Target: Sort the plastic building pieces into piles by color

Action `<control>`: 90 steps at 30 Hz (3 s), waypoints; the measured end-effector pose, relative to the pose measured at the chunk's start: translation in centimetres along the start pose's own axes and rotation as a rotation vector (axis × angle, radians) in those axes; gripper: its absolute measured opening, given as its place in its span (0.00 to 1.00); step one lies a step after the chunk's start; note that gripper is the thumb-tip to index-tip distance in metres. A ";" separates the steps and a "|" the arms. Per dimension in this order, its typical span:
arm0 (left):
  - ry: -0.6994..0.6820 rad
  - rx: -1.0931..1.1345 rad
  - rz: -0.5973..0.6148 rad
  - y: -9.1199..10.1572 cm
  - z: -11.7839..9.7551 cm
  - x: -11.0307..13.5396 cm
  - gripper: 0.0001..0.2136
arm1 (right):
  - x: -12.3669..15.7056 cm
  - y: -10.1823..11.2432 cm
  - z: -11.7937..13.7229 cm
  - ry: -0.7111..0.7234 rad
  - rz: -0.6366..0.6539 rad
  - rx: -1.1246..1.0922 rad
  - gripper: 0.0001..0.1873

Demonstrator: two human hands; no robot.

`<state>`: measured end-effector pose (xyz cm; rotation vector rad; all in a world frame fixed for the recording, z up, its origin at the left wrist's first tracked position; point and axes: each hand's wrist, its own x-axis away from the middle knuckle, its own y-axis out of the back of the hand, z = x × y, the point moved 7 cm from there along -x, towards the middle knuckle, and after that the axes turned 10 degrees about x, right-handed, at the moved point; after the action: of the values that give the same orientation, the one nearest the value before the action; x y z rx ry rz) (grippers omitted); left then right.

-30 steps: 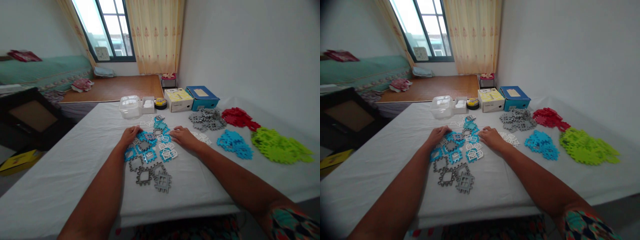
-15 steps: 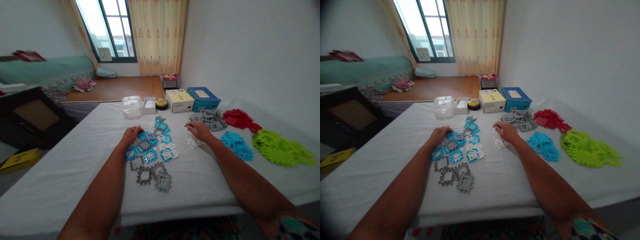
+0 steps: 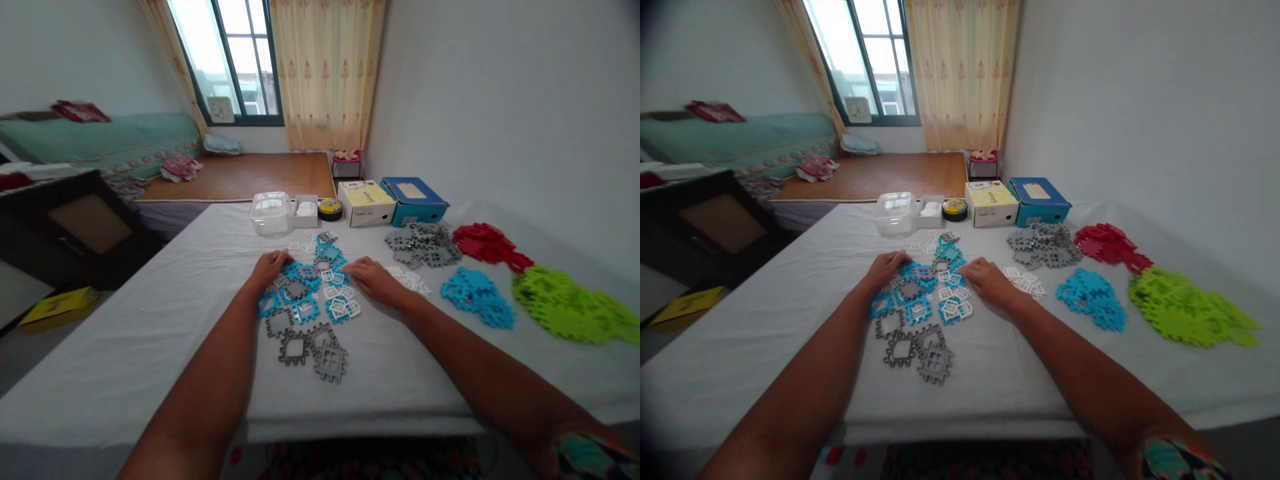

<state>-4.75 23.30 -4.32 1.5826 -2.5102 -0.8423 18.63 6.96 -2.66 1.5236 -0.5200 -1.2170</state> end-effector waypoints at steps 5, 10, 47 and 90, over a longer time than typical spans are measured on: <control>-0.002 -0.008 -0.010 0.0 -0.1 0.0 0.29 | -1.2 -2.0 2.1 -0.031 0.130 0.099 0.16; 0.005 0.002 -0.008 0.0 0.1 0.0 0.30 | -1.0 -1.5 1.8 -0.028 0.153 0.094 0.10; -0.011 -0.036 -0.004 -0.4 0.7 -0.2 0.29 | -0.2 -1.4 1.5 -0.112 0.073 -0.055 0.17; -0.022 -0.098 0.001 -0.3 0.1 -0.1 0.30 | -1.0 -0.7 0.8 -0.177 0.233 0.314 0.12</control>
<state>-4.53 23.34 -4.54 1.5495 -2.4431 -0.9719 17.34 7.66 -2.78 1.5678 -1.0170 -1.1298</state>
